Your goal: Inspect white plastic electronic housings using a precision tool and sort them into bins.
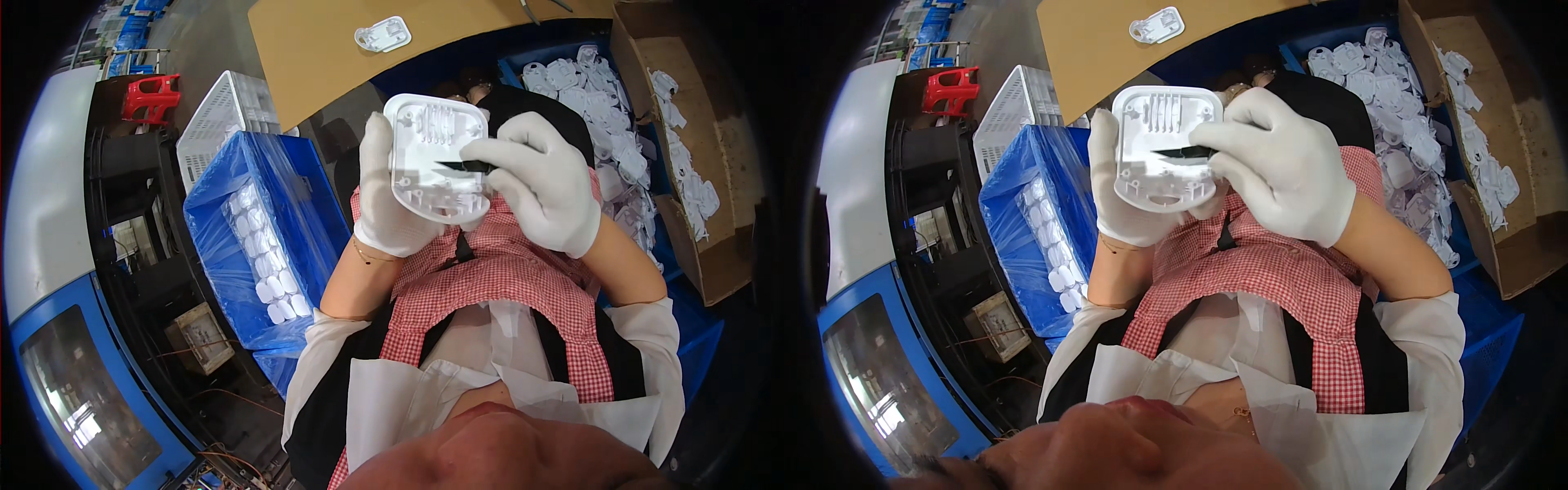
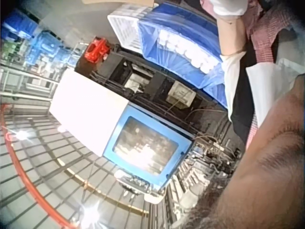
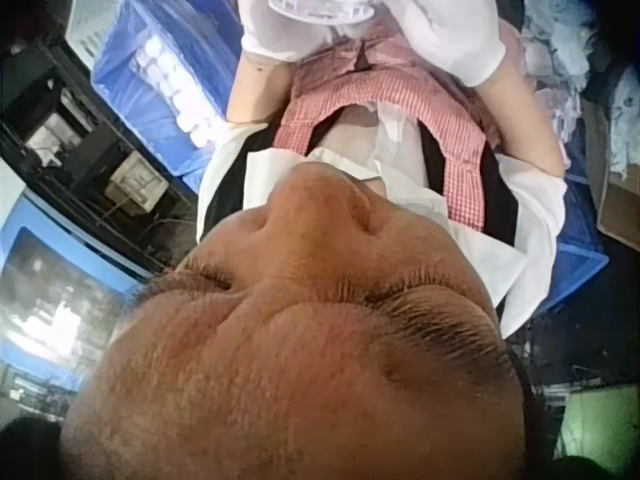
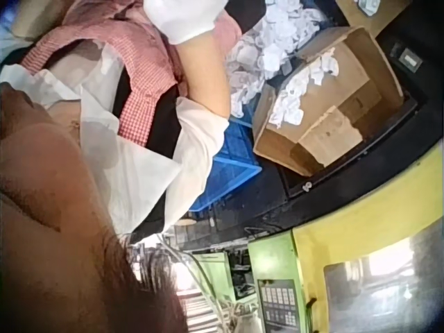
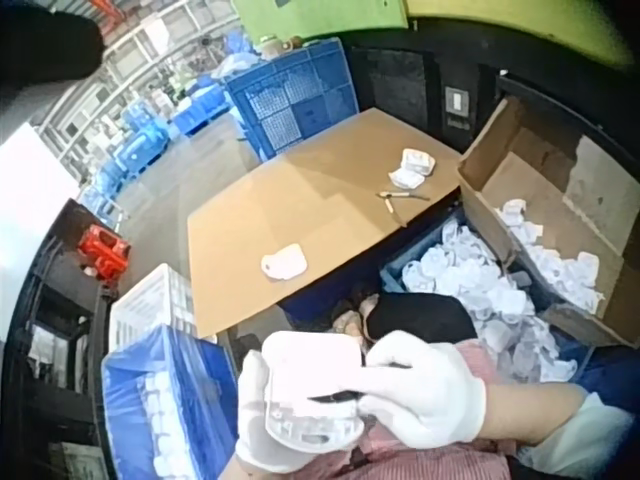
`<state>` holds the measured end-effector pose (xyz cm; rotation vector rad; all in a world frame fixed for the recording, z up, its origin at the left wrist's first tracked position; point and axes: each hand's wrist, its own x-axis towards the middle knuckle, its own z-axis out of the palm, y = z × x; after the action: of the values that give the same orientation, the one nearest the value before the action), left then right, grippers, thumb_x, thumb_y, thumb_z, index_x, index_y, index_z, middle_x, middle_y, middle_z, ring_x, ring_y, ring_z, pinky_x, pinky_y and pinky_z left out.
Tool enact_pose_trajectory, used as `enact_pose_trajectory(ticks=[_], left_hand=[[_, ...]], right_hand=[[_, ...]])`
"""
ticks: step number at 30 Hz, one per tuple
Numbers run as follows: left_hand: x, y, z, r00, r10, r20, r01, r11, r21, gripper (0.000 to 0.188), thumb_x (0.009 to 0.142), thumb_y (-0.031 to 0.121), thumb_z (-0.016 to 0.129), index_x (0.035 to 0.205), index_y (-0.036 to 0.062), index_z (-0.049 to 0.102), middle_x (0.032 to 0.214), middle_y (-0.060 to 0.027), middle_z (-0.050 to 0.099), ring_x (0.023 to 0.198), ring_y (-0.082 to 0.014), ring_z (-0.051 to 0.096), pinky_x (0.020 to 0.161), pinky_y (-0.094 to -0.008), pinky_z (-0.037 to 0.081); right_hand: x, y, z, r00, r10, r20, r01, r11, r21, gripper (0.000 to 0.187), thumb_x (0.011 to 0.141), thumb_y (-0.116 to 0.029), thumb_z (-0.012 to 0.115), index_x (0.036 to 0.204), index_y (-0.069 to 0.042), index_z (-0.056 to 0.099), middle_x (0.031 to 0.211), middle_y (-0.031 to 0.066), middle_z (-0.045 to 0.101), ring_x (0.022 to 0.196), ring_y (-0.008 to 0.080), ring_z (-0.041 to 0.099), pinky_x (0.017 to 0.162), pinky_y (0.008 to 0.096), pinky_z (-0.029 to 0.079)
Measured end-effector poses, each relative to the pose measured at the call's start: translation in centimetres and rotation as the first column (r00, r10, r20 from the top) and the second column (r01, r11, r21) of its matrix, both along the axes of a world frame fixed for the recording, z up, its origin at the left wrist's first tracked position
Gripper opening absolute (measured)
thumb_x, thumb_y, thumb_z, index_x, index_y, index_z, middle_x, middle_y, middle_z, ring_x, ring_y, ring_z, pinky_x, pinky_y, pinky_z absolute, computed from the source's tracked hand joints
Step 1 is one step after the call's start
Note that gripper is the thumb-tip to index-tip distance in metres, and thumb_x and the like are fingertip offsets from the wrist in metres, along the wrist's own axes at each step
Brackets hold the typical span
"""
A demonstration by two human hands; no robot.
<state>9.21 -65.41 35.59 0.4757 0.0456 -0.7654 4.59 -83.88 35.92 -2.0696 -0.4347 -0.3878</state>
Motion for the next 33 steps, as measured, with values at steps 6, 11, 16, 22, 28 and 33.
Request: enact_pose_trajectory(ticks=[6, 11, 16, 22, 28, 33], left_hand=[[-0.2, -0.9, 0.0, 0.988, 0.089, 0.130, -0.123, 0.950, 0.285, 0.073, 0.094, 0.062, 0.026, 0.128, 0.0011, 0.047, 0.117, -0.0150, 0.059, 0.104, -0.0240, 0.060, 0.088, -0.0381, 0.051], [-0.9, -0.4, -0.4, 0.911, -0.068, 0.407, -0.155, 0.857, 0.491, 0.071, 0.092, 0.060, 0.034, 0.135, 0.0030, 0.039, 0.123, -0.0142, 0.054, 0.108, -0.0247, 0.057, 0.093, -0.0377, 0.047], [-0.8, -0.1, -0.7, 0.869, -0.217, 0.444, -0.056, 0.850, 0.524, 0.071, 0.091, 0.047, 0.045, 0.145, 0.0051, 0.025, 0.132, -0.0135, 0.047, 0.115, -0.0237, 0.052, 0.092, -0.0352, 0.048], [-0.6, 0.2, -1.5, 0.841, -0.272, 0.467, -0.088, 0.783, 0.616, 0.068, 0.090, 0.038, 0.049, 0.145, 0.0051, 0.025, 0.132, -0.0114, 0.046, 0.113, -0.0213, 0.052, 0.088, -0.0336, 0.050], [1.6, 0.0, -2.2, 0.983, 0.037, 0.182, -0.079, 0.970, 0.230, 0.085, 0.088, 0.072, 0.029, 0.122, -0.0025, 0.052, 0.095, -0.0176, 0.064, 0.076, -0.0275, 0.064, 0.065, -0.0357, 0.053], [3.2, 0.8, -2.9, 0.976, -0.203, 0.076, 0.209, 0.975, -0.070, 0.089, 0.086, 0.074, 0.029, 0.128, -0.0024, 0.049, 0.100, -0.0216, 0.064, 0.076, -0.0307, 0.065, 0.056, -0.0380, 0.053]], right_hand=[[0.6, 0.5, -0.4, 0.995, 0.084, -0.060, -0.071, 0.980, 0.186, 0.017, 0.076, -0.001, 0.061, 0.092, -0.001, 0.064, 0.083, 0.0085, 0.053, 0.073, 0.0188, 0.054, 0.066, 0.0276, 0.044], [0.7, 0.7, 0.1, 0.913, 0.161, -0.375, -0.072, 0.968, 0.241, 0.009, 0.075, -0.002, 0.064, 0.083, -0.001, 0.060, 0.080, 0.0046, 0.051, 0.067, 0.0106, 0.050, 0.062, 0.0239, 0.041], [1.2, 0.5, -0.5, 0.894, 0.202, -0.401, -0.117, 0.967, 0.225, 0.008, 0.075, -0.002, 0.063, 0.081, -0.001, 0.058, 0.078, 0.0030, 0.049, 0.064, 0.0085, 0.046, 0.059, 0.0229, 0.039], [1.7, 0.6, -1.6, 0.840, 0.291, -0.458, -0.152, 0.936, 0.317, 0.006, 0.079, -0.001, 0.060, 0.080, 0.000, 0.054, 0.077, 0.0025, 0.048, 0.067, 0.0073, 0.043, 0.061, 0.0228, 0.039], [0.8, -1.0, -1.6, 0.843, 0.171, -0.511, 0.037, 0.928, 0.371, 0.011, 0.087, -0.006, 0.053, 0.078, -0.004, 0.047, 0.074, -0.0034, 0.041, 0.068, 0.0044, 0.036, 0.061, 0.0211, 0.034], [1.3, -1.5, -3.7, 0.815, -0.036, -0.578, 0.200, 0.954, 0.222, 0.017, 0.083, -0.008, 0.062, 0.072, -0.003, 0.051, 0.067, -0.0040, 0.045, 0.062, 0.0033, 0.039, 0.055, 0.0207, 0.034]])
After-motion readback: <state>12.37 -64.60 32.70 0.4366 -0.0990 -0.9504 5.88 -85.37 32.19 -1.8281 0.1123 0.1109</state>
